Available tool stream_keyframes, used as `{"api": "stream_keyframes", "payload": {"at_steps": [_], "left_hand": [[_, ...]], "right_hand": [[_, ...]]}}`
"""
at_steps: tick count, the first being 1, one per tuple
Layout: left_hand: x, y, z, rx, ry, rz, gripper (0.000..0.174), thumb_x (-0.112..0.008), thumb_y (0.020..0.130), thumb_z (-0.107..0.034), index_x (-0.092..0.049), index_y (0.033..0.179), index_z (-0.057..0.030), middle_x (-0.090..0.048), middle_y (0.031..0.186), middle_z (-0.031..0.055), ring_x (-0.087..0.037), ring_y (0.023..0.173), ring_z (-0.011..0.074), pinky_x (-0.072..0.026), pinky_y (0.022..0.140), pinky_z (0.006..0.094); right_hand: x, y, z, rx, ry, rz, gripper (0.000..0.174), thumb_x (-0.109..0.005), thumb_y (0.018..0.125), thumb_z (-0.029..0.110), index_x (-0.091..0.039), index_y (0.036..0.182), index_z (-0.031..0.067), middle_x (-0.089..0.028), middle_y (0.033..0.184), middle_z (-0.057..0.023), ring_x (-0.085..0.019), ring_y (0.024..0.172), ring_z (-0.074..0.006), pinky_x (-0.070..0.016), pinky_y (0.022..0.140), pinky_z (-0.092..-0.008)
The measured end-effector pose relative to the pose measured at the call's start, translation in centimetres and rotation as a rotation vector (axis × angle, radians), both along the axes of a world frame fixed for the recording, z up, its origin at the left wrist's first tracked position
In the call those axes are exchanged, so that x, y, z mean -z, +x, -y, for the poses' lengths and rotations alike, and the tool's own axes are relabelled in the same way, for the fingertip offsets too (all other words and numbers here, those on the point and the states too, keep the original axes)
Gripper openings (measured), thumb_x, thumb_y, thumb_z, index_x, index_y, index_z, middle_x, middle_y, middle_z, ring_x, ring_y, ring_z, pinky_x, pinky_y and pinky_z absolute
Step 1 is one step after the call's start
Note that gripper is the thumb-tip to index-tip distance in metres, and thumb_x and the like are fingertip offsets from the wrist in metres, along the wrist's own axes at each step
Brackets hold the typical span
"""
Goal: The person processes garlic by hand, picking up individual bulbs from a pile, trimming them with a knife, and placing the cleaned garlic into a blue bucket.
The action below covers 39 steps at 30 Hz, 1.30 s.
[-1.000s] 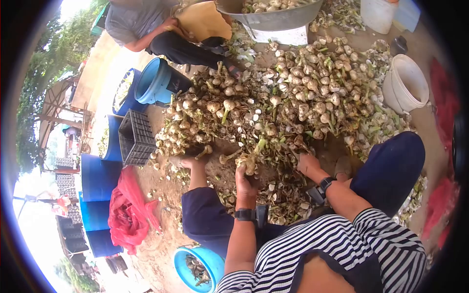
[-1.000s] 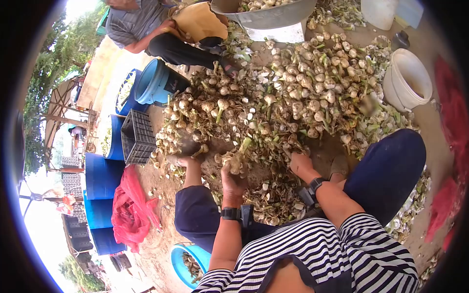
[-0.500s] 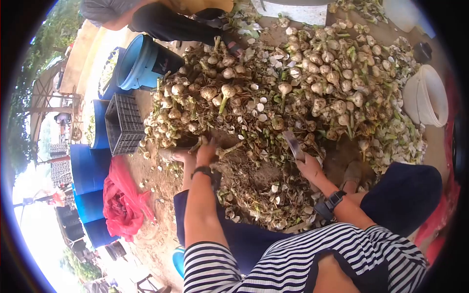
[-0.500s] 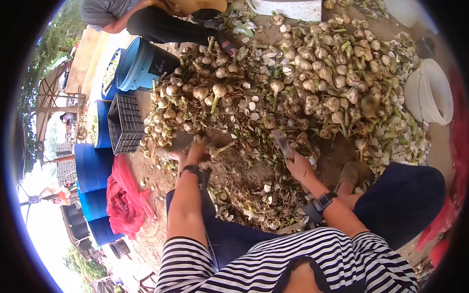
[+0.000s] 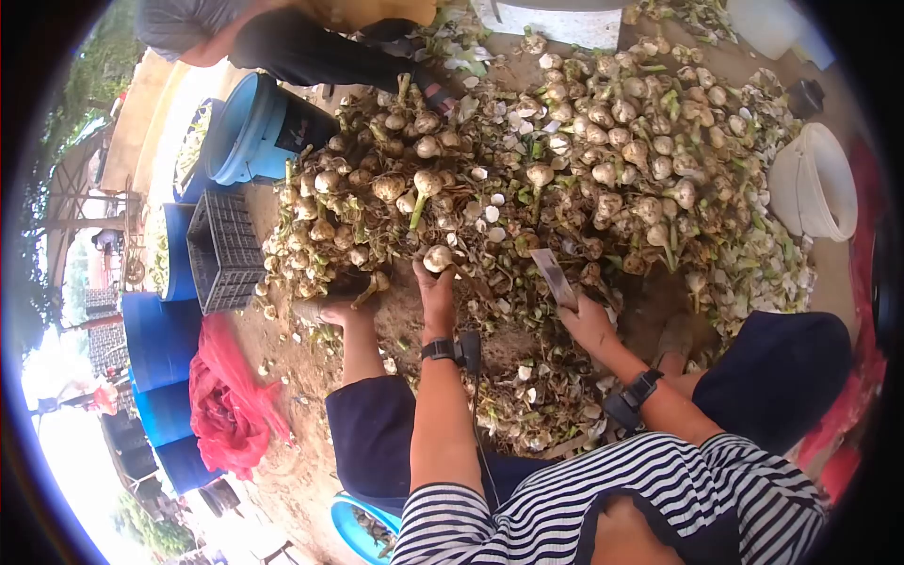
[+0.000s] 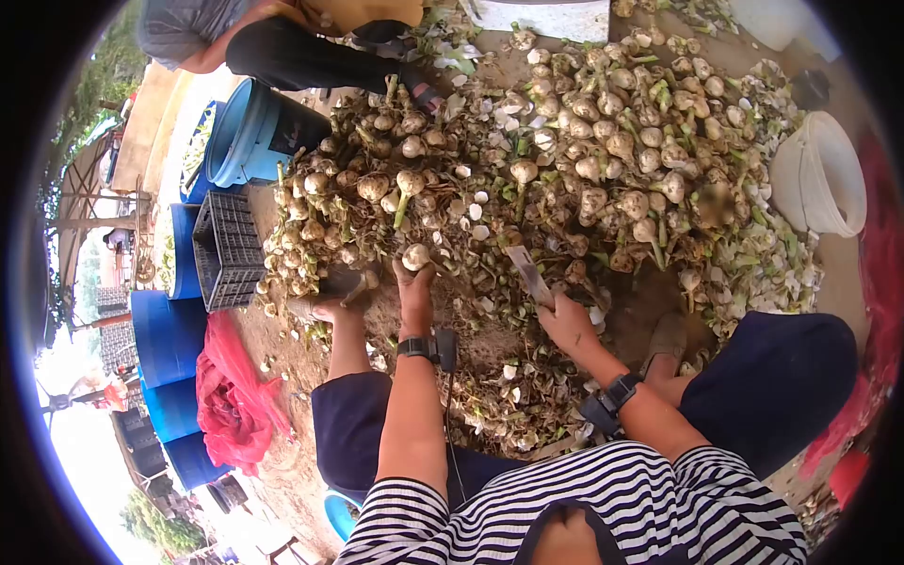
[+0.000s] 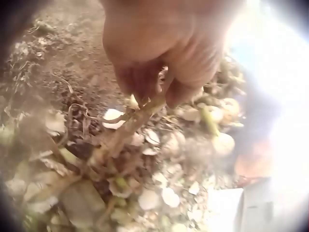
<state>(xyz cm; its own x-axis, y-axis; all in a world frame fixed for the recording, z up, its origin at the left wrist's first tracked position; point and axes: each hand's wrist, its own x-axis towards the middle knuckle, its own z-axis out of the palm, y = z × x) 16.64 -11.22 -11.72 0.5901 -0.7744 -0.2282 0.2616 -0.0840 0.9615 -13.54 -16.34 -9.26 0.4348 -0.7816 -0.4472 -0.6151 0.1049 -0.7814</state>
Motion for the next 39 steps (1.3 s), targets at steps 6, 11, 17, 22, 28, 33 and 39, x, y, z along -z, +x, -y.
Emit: {"api": "stream_keyframes", "payload": {"at_steps": [6, 11, 17, 22, 28, 33, 39], "left_hand": [[-9.8, -9.6, -2.0, 0.267, 0.189, -0.009, 0.055, -0.059, 0.088, -0.012, -0.039, 0.139, -0.0047, -0.055, 0.124, 0.0051, -0.053, 0.108, 0.0171, -0.0430, 0.094, 0.0298], [-11.4, -13.2, -5.7, 0.302, 0.178, 0.128, 0.045, -0.066, 0.088, -0.024, -0.054, 0.124, -0.0017, -0.060, 0.111, 0.0052, -0.055, 0.100, 0.0166, -0.0449, 0.088, 0.0318], [-14.3, -15.4, -8.0, 0.350, 0.143, 0.319, 0.037, -0.065, 0.087, -0.028, -0.061, 0.112, -0.0005, -0.063, 0.099, 0.0042, -0.058, 0.087, 0.0172, -0.0465, 0.079, 0.0310], [-17.8, -18.4, -8.7, 0.398, 0.065, 0.192, 0.051, -0.074, 0.079, -0.034, -0.061, 0.114, 0.0005, -0.062, 0.101, 0.0047, -0.056, 0.092, 0.0153, -0.0455, 0.083, 0.0305], [-20.8, -14.8, -9.0, 0.470, -0.022, 0.344, 0.063, -0.085, 0.072, -0.019, -0.058, 0.126, -0.0055, -0.063, 0.106, 0.0010, -0.057, 0.101, 0.0157, -0.0454, 0.092, 0.0331], [-17.3, -14.9, -10.8, 0.099, 0.068, -0.055, 0.037, -0.068, 0.087, -0.013, -0.048, 0.118, -0.0094, -0.059, 0.101, 0.0010, -0.058, 0.090, 0.0118, -0.0483, 0.079, 0.0259], [-12.7, -15.5, -10.0, 0.001, -0.122, -0.270, 0.035, -0.063, 0.087, -0.013, -0.046, 0.117, -0.0097, -0.056, 0.100, 0.0013, -0.056, 0.085, 0.0120, -0.0478, 0.074, 0.0271]], "right_hand": [[-6.2, 0.0, -0.5, -0.067, -0.527, 0.151, 0.021, -0.065, 0.085, 0.020, -0.059, 0.097, 0.0038, -0.062, 0.076, -0.0162, -0.061, 0.068, -0.0361, -0.0503, 0.061, -0.0445], [-9.4, -0.5, -1.6, -0.219, -0.960, 0.270, 0.015, -0.066, 0.082, 0.018, -0.058, 0.092, 0.0104, -0.057, 0.071, -0.0063, -0.062, 0.064, -0.0244, -0.0510, 0.056, -0.0355], [-10.3, -1.2, -3.8, -0.332, -1.053, 0.231, 0.016, -0.068, 0.078, 0.016, -0.057, 0.090, 0.0126, -0.054, 0.074, -0.0041, -0.063, 0.066, -0.0217, -0.0520, 0.056, -0.0333], [-3.3, -2.4, -2.1, -0.292, -0.716, -0.131, 0.017, -0.063, 0.082, 0.018, -0.057, 0.093, 0.0069, -0.061, 0.079, -0.0111, -0.062, 0.068, -0.0318, -0.0520, 0.060, -0.0438], [-4.8, -4.4, -2.0, -0.231, -0.401, -0.040, 0.021, -0.057, 0.090, 0.022, -0.056, 0.099, 0.0030, -0.061, 0.082, -0.0204, -0.060, 0.075, -0.0398, -0.0466, 0.064, -0.0535], [-12.4, -1.4, -2.2, -0.113, -0.615, 0.270, 0.020, -0.063, 0.088, 0.021, -0.059, 0.098, 0.0042, -0.063, 0.077, -0.0171, -0.062, 0.068, -0.0374, -0.0480, 0.060, -0.0477], [-16.1, -1.2, -2.1, -0.055, -0.693, 0.523, 0.018, -0.061, 0.089, 0.019, -0.058, 0.093, 0.0013, -0.060, 0.071, -0.0176, -0.060, 0.060, -0.0374, -0.0463, 0.056, -0.0472]]}}
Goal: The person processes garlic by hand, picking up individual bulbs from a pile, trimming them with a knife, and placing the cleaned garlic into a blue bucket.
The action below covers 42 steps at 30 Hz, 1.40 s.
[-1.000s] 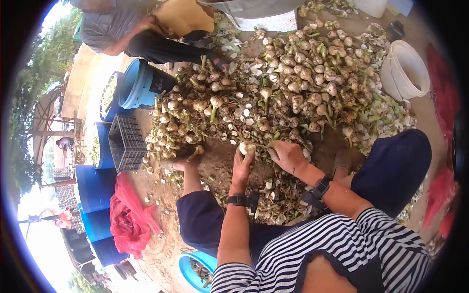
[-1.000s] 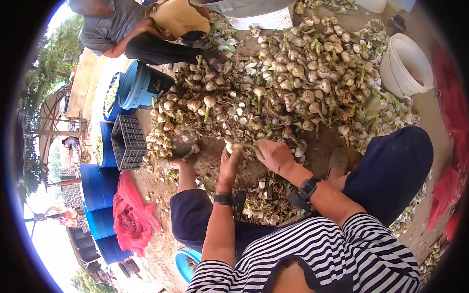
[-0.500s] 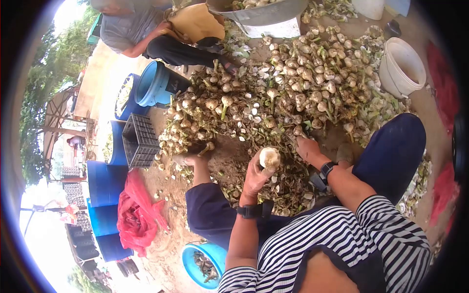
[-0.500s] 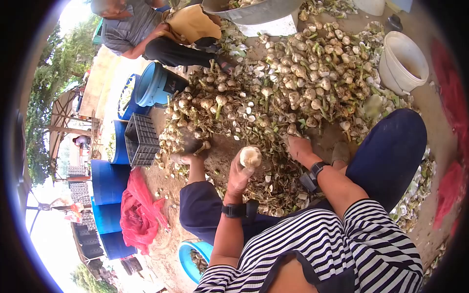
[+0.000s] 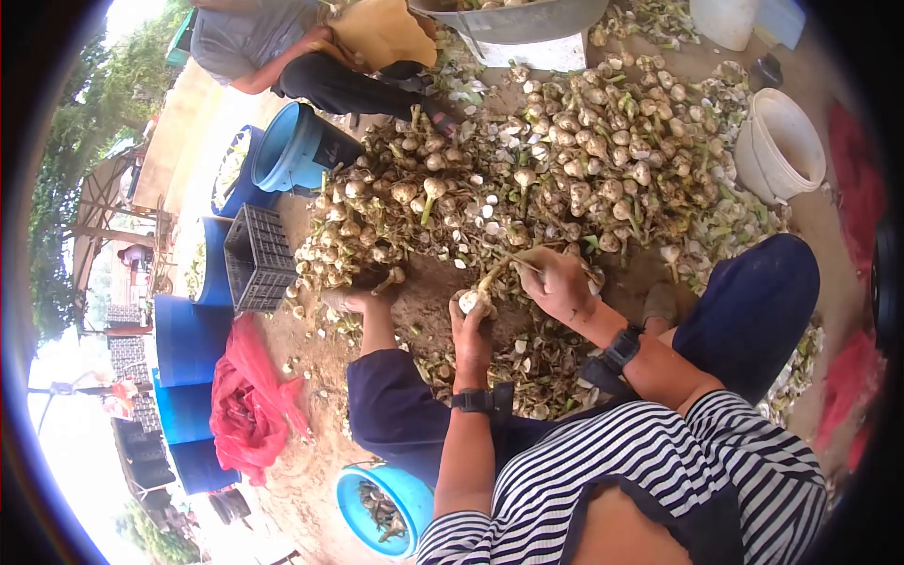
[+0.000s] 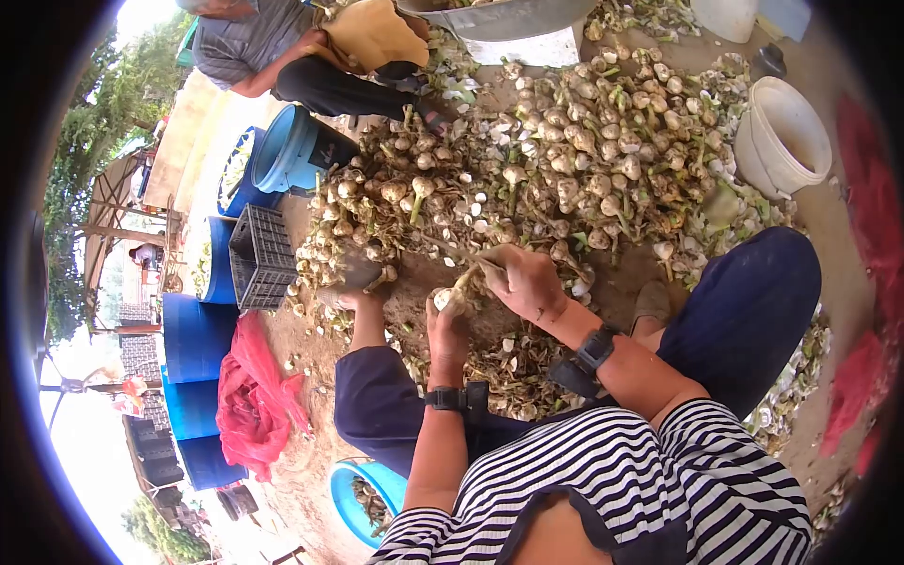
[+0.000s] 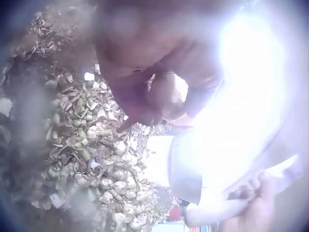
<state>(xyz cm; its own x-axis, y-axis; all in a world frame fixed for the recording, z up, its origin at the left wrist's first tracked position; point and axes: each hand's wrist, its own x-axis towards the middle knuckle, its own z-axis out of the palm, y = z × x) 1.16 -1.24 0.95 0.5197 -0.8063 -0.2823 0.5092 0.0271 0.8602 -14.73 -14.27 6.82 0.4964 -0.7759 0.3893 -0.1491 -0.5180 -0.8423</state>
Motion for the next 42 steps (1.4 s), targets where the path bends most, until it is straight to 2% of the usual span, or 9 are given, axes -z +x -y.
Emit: {"api": "stream_keyframes", "payload": {"at_steps": [4, 12, 17, 20, 23, 30, 33, 38, 42], "left_hand": [[-2.9, -0.3, 1.4, 0.073, -0.106, 0.020, 0.045, -0.065, 0.080, -0.012, -0.044, 0.119, -0.0080, -0.056, 0.099, 0.0037, -0.055, 0.084, 0.0136, -0.0474, 0.075, 0.0277], [-2.1, -0.7, 12.9, 0.702, 0.065, 0.766, 0.078, -0.069, 0.087, -0.025, -0.026, 0.148, -0.0017, -0.048, 0.137, 0.0252, -0.050, 0.126, 0.0340, -0.0418, 0.105, 0.0408], [6.9, 16.3, 11.2, 0.364, 1.028, 1.363, 0.074, -0.073, 0.080, -0.032, -0.043, 0.133, 0.0089, -0.056, 0.126, 0.0244, -0.055, 0.116, 0.0353, -0.0428, 0.100, 0.0447], [13.6, 26.2, 5.9, 0.141, 1.193, 1.848, 0.053, -0.060, 0.088, -0.038, -0.053, 0.121, 0.0031, -0.058, 0.122, 0.0179, -0.051, 0.118, 0.0339, -0.0342, 0.105, 0.0473], [16.3, 31.1, 5.2, 0.268, 1.314, 1.791, 0.035, -0.046, 0.096, -0.027, -0.057, 0.111, 0.0019, -0.058, 0.118, 0.0187, -0.056, 0.108, 0.0357, -0.0394, 0.100, 0.0492], [18.4, 30.6, 5.9, 0.339, 1.356, 1.316, 0.050, -0.066, 0.085, -0.033, -0.057, 0.119, 0.0035, -0.054, 0.125, 0.0199, -0.061, 0.104, 0.0359, -0.0495, 0.090, 0.0422], [17.0, 26.2, 5.9, 0.436, 0.653, 0.724, 0.061, -0.067, 0.086, -0.028, -0.046, 0.134, 0.0038, -0.050, 0.134, 0.0166, -0.058, 0.113, 0.0295, -0.0463, 0.096, 0.0387], [10.9, 12.1, 8.6, 0.257, 0.555, 0.177, 0.077, -0.066, 0.087, -0.030, -0.027, 0.146, -0.0009, -0.052, 0.134, 0.0122, -0.047, 0.128, 0.0235, -0.0408, 0.102, 0.0358], [5.0, 5.4, 8.2, 0.399, 0.395, 0.252, 0.061, -0.066, 0.086, -0.031, -0.045, 0.136, -0.0035, -0.059, 0.119, 0.0067, -0.056, 0.105, 0.0195, -0.0446, 0.092, 0.0348]], "right_hand": [[14.4, -3.0, -1.0, -0.082, 0.565, -0.869, 0.022, -0.056, 0.085, 0.020, -0.060, 0.097, 0.0016, -0.062, 0.080, -0.0210, -0.062, 0.074, -0.0409, -0.0478, 0.066, -0.0501], [18.9, -0.8, -1.6, -0.130, 0.634, -0.653, 0.035, -0.056, 0.088, 0.029, -0.060, 0.108, -0.0004, -0.064, 0.097, -0.0230, -0.060, 0.090, -0.0433, -0.0474, 0.077, -0.0509], [19.0, 0.3, -0.6, -0.076, 0.834, -0.569, 0.039, -0.061, 0.089, 0.030, -0.061, 0.116, 0.0015, -0.066, 0.106, -0.0198, -0.062, 0.098, -0.0378, -0.0492, 0.081, -0.0483], [19.1, 0.6, -0.4, -0.068, 0.801, -0.533, 0.038, -0.062, 0.088, 0.027, -0.062, 0.116, 0.0024, -0.067, 0.106, -0.0195, -0.063, 0.099, -0.0369, -0.0500, 0.081, -0.0459], [19.7, 1.2, 0.2, -0.068, 0.807, -0.602, 0.037, -0.063, 0.087, 0.025, -0.062, 0.116, 0.0031, -0.068, 0.105, -0.0191, -0.064, 0.098, -0.0367, -0.0504, 0.082, -0.0443], [19.7, 1.7, 0.4, -0.030, 0.803, -0.533, 0.034, -0.062, 0.087, 0.026, -0.062, 0.111, 0.0017, -0.067, 0.097, -0.0198, -0.064, 0.092, -0.0391, -0.0492, 0.078, -0.0458], [19.4, 1.7, 0.1, -0.016, 0.779, -0.505, 0.033, -0.061, 0.089, 0.027, -0.062, 0.110, 0.0026, -0.066, 0.095, -0.0204, -0.063, 0.091, -0.0399, -0.0490, 0.077, -0.0471], [13.9, 1.8, 1.3, 0.004, 0.645, -0.544, 0.031, -0.061, 0.090, 0.028, -0.060, 0.107, 0.0019, -0.065, 0.088, -0.0192, -0.063, 0.084, -0.0396, -0.0487, 0.071, -0.0496], [11.8, 1.1, 0.9, 0.015, 0.161, -0.412, 0.025, -0.062, 0.088, 0.023, -0.059, 0.104, 0.0039, -0.064, 0.086, -0.0134, -0.064, 0.073, -0.0330, -0.0513, 0.065, -0.0437]]}}
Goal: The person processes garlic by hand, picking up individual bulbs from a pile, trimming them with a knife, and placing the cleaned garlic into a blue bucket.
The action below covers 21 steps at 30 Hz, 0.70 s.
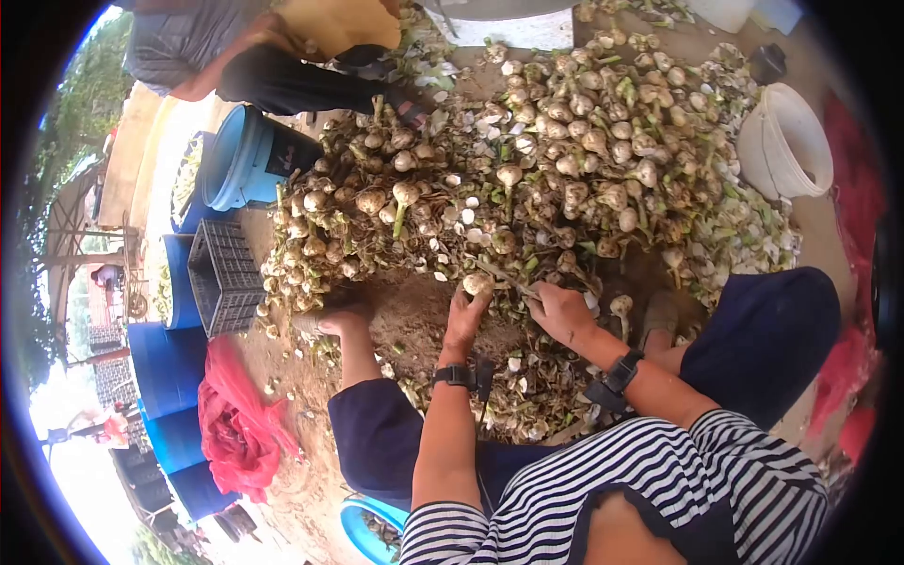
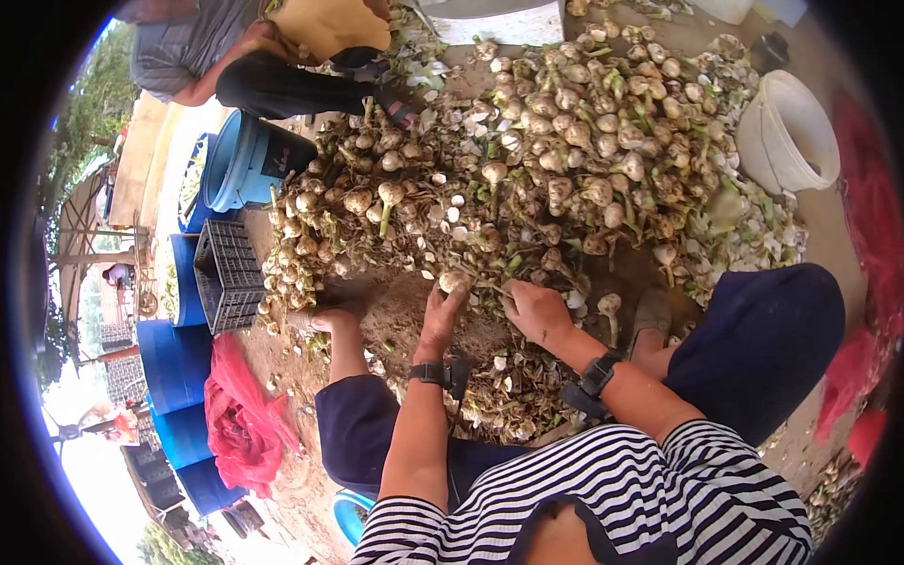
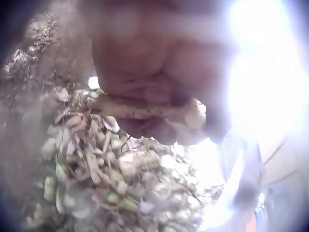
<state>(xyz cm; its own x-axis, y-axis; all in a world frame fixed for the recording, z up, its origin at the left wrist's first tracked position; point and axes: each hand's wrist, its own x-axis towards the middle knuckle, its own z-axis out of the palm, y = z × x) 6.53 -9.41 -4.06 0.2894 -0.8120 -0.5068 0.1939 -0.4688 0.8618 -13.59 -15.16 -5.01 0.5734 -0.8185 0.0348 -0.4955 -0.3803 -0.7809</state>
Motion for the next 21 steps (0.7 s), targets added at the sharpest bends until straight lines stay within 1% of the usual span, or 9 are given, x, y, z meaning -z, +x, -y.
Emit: {"api": "stream_keyframes", "payload": {"at_steps": [1, 4, 8, 11, 14, 15, 17, 20, 21], "left_hand": [[-0.5, -1.0, -0.6, 0.044, -0.050, 0.053, 0.050, -0.067, 0.086, -0.033, -0.054, 0.124, -0.0036, -0.061, 0.108, 0.0042, -0.056, 0.093, 0.0173, -0.0451, 0.085, 0.0341], [-2.6, -2.8, -1.7, 0.293, -0.135, 0.342, 0.044, -0.068, 0.083, -0.027, -0.059, 0.117, -0.0008, -0.065, 0.106, 0.0097, -0.059, 0.096, 0.0191, -0.0471, 0.086, 0.0352], [-4.8, -4.6, -3.6, 0.251, -0.135, 0.406, 0.039, -0.068, 0.083, -0.028, -0.062, 0.110, -0.0009, -0.066, 0.102, 0.0100, -0.060, 0.092, 0.0191, -0.0481, 0.082, 0.0350], [-5.9, -6.4, -4.4, 0.145, -0.147, 0.442, 0.040, -0.067, 0.085, -0.040, -0.067, 0.096, -0.0013, -0.062, 0.088, 0.0034, -0.054, 0.080, 0.0136, -0.0459, 0.073, 0.0311], [-5.6, -6.9, -5.5, 0.109, -0.164, 0.372, 0.043, -0.067, 0.086, -0.040, -0.065, 0.103, -0.0010, -0.063, 0.086, 0.0016, -0.056, 0.078, 0.0106, -0.0469, 0.073, 0.0285], [-6.7, -8.4, -6.0, -0.025, -0.237, 0.068, 0.046, -0.069, 0.084, -0.036, -0.061, 0.112, -0.0011, -0.064, 0.089, 0.0018, -0.059, 0.080, 0.0099, -0.0483, 0.074, 0.0270], [-10.3, -9.0, -6.5, 0.188, -0.259, 0.194, 0.054, -0.076, 0.078, -0.033, -0.058, 0.117, -0.0006, -0.065, 0.102, 0.0078, -0.061, 0.092, 0.0162, -0.0499, 0.084, 0.0298], [-13.3, -8.4, -5.8, 0.172, -0.352, 0.042, 0.057, -0.079, 0.078, -0.028, -0.056, 0.123, -0.0021, -0.062, 0.111, 0.0073, -0.058, 0.104, 0.0161, -0.0489, 0.088, 0.0317], [-13.2, -6.0, -5.9, 0.376, -0.355, 0.621, 0.062, -0.078, 0.079, -0.026, -0.051, 0.129, -0.0022, -0.061, 0.113, 0.0069, -0.057, 0.104, 0.0161, -0.0478, 0.090, 0.0320]], "right_hand": [[-0.5, -0.2, -0.1, -0.025, -0.150, 0.064, 0.024, -0.063, 0.087, 0.021, -0.059, 0.103, 0.0049, -0.064, 0.085, -0.0113, -0.064, 0.070, -0.0305, -0.0520, 0.063, -0.0415], [-2.4, -1.0, -0.9, -0.138, -0.401, -0.004, 0.019, -0.066, 0.082, 0.019, -0.060, 0.099, 0.0099, -0.060, 0.080, -0.0066, -0.064, 0.068, -0.0239, -0.0530, 0.059, -0.0365], [-2.5, -1.3, -2.3, -0.104, -0.426, 0.035, 0.018, -0.067, 0.080, 0.019, -0.059, 0.094, 0.0115, -0.057, 0.077, -0.0054, -0.064, 0.067, -0.0231, -0.0524, 0.058, -0.0360], [-2.2, -2.0, -2.5, -0.089, -0.377, 0.116, 0.018, -0.068, 0.080, 0.019, -0.059, 0.094, 0.0117, -0.058, 0.078, -0.0063, -0.064, 0.068, -0.0242, -0.0520, 0.058, -0.0373], [-1.3, -2.3, -2.9, -0.108, -0.433, 0.134, 0.015, -0.064, 0.083, 0.019, -0.058, 0.094, 0.0098, -0.058, 0.076, -0.0092, -0.064, 0.068, -0.0270, -0.0514, 0.056, -0.0382], [0.9, -3.4, -1.9, -0.101, -0.243, -0.076, 0.015, -0.063, 0.084, 0.019, -0.058, 0.094, 0.0090, -0.059, 0.076, -0.0105, -0.064, 0.068, -0.0286, -0.0510, 0.057, -0.0397], [6.3, -5.5, -0.5, -0.077, 0.167, -0.477, 0.014, -0.059, 0.087, 0.018, -0.057, 0.094, 0.0073, -0.059, 0.075, -0.0133, -0.063, 0.068, -0.0318, -0.0501, 0.058, -0.0429], [3.5, -4.7, -1.3, -0.036, 0.206, -0.294, 0.015, -0.056, 0.089, 0.018, -0.056, 0.096, 0.0045, -0.059, 0.075, -0.0177, -0.061, 0.070, -0.0366, -0.0478, 0.061, -0.0490], [1.8, -4.4, -1.3, -0.075, 0.298, -0.262, 0.018, -0.057, 0.089, 0.019, -0.055, 0.097, 0.0036, -0.061, 0.078, -0.0187, -0.060, 0.072, -0.0391, -0.0457, 0.063, -0.0529]]}}
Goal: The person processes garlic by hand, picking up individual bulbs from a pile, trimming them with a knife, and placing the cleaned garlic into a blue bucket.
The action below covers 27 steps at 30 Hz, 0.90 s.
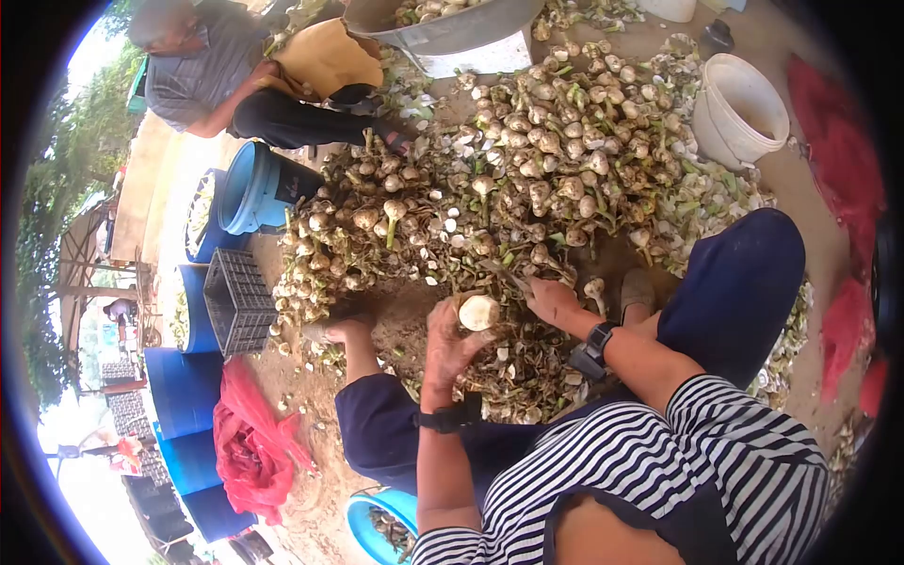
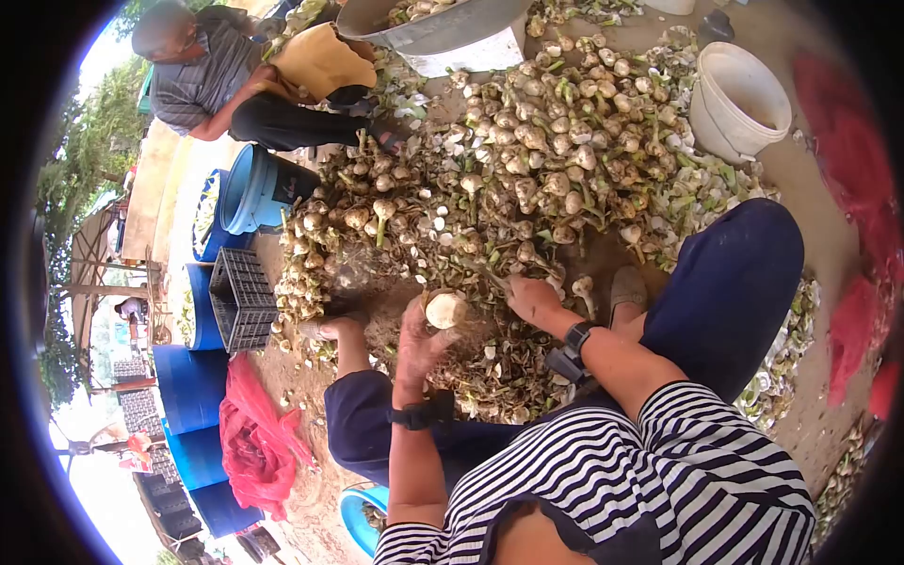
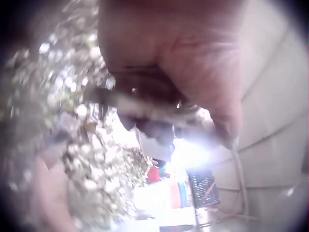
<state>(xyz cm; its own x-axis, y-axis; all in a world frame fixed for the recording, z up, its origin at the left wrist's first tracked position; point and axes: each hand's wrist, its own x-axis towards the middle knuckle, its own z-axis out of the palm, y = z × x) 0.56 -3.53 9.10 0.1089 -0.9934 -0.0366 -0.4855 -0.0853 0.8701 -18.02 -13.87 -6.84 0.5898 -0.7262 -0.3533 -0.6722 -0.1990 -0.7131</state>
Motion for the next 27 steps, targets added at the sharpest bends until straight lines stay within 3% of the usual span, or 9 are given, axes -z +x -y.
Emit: {"api": "stream_keyframes", "payload": {"at_steps": [1, 4, 8, 11, 16, 18, 21, 24, 27], "left_hand": [[0.7, 2.0, -0.3, 0.093, -0.061, 0.604, 0.068, -0.077, 0.080, -0.024, -0.045, 0.135, -0.0022, -0.059, 0.115, 0.0065, -0.056, 0.104, 0.0162, -0.0466, 0.092, 0.0322], [2.1, 1.9, -1.9, -0.283, 0.099, -0.490, 0.068, -0.072, 0.084, -0.021, -0.039, 0.141, -0.0055, -0.058, 0.118, 0.0062, -0.054, 0.109, 0.0174, -0.0436, 0.096, 0.0325], [7.2, 1.0, -1.7, -0.648, 0.031, -0.990, 0.033, -0.062, 0.091, -0.017, -0.047, 0.119, -0.0083, -0.055, 0.093, 0.0015, -0.056, 0.075, 0.0106, -0.0485, 0.066, 0.0247], [7.8, 0.0, -0.3, -0.723, 0.038, -1.014, 0.031, -0.061, 0.091, -0.017, -0.048, 0.118, -0.0090, -0.057, 0.091, 0.0020, -0.055, 0.069, 0.0111, -0.0457, 0.060, 0.0241], [6.2, 0.4, 1.8, -0.392, -0.006, -1.168, 0.037, -0.064, 0.089, -0.023, -0.049, 0.119, -0.0077, -0.060, 0.097, 0.0061, -0.056, 0.069, 0.0133, -0.0470, 0.062, 0.0260], [4.6, -0.5, 3.8, -0.264, 0.134, -0.892, 0.049, -0.067, 0.087, -0.026, -0.046, 0.126, -0.0050, -0.059, 0.108, 0.0114, -0.060, 0.083, 0.0195, -0.0505, 0.075, 0.0307], [5.8, -2.9, 9.0, 0.137, 0.125, -0.573, 0.081, -0.074, 0.082, -0.033, -0.031, 0.144, -0.0024, -0.054, 0.124, 0.0215, -0.056, 0.114, 0.0293, -0.0470, 0.097, 0.0383], [7.0, 0.1, 14.0, 0.097, 0.142, 0.131, 0.089, -0.075, 0.081, -0.032, -0.025, 0.148, -0.0013, -0.041, 0.141, 0.0277, -0.044, 0.130, 0.0356, -0.0382, 0.108, 0.0449], [10.4, 7.7, 17.9, -0.300, 0.262, 0.574, 0.086, -0.074, 0.082, -0.028, -0.025, 0.148, -0.0033, -0.036, 0.145, 0.0257, -0.036, 0.135, 0.0398, -0.0361, 0.111, 0.0476]], "right_hand": [[-1.0, 0.0, 0.0, 0.019, -0.062, 0.062, 0.018, -0.057, 0.089, 0.020, -0.055, 0.097, 0.0036, -0.061, 0.079, -0.0189, -0.060, 0.073, -0.0393, -0.0459, 0.063, -0.0530], [-3.0, 1.6, 0.1, 0.059, -0.231, 0.237, 0.017, -0.061, 0.088, 0.020, -0.055, 0.093, 0.0047, -0.063, 0.082, -0.0175, -0.062, 0.074, -0.0393, -0.0480, 0.062, -0.0503], [-10.0, 3.3, 1.2, 0.167, -0.492, 0.517, 0.014, -0.064, 0.085, 0.016, -0.059, 0.094, 0.0068, -0.063, 0.077, -0.0135, -0.063, 0.065, -0.0344, -0.0503, 0.056, -0.0408], [-12.5, 3.0, 1.5, 0.156, -0.555, 0.686, 0.014, -0.065, 0.084, 0.014, -0.059, 0.095, 0.0073, -0.063, 0.077, -0.0133, -0.063, 0.065, -0.0327, -0.0504, 0.056, -0.0397], [1.7, 0.5, 1.7, -0.010, 0.030, -0.116, 0.022, -0.061, 0.090, 0.018, -0.058, 0.108, 0.0054, -0.061, 0.088, -0.0183, -0.059, 0.080, -0.0405, -0.0469, 0.069, -0.0543], [3.8, 0.3, 0.6, -0.068, 0.139, -0.157, 0.028, -0.060, 0.090, 0.022, -0.056, 0.113, 0.0051, -0.061, 0.092, -0.0187, -0.056, 0.081, -0.0417, -0.0447, 0.071, -0.0574], [9.9, 0.3, -1.3, 0.064, -0.053, 0.337, 0.029, -0.056, 0.087, 0.026, -0.060, 0.100, 0.0007, -0.062, 0.085, -0.0235, -0.059, 0.079, -0.0445, -0.0444, 0.067, -0.0557], [7.5, 1.3, -0.3, 0.054, 0.045, 0.107, 0.031, -0.054, 0.087, 0.028, -0.060, 0.099, -0.0003, -0.061, 0.078, -0.0240, -0.059, 0.074, -0.0445, -0.0436, 0.064, -0.0544], [4.0, 2.9, 1.8, 0.078, 0.289, -0.054, 0.029, -0.053, 0.088, 0.028, -0.056, 0.095, 0.0001, -0.055, 0.069, -0.0209, -0.054, 0.061, -0.0416, -0.0393, 0.058, -0.0533]]}}
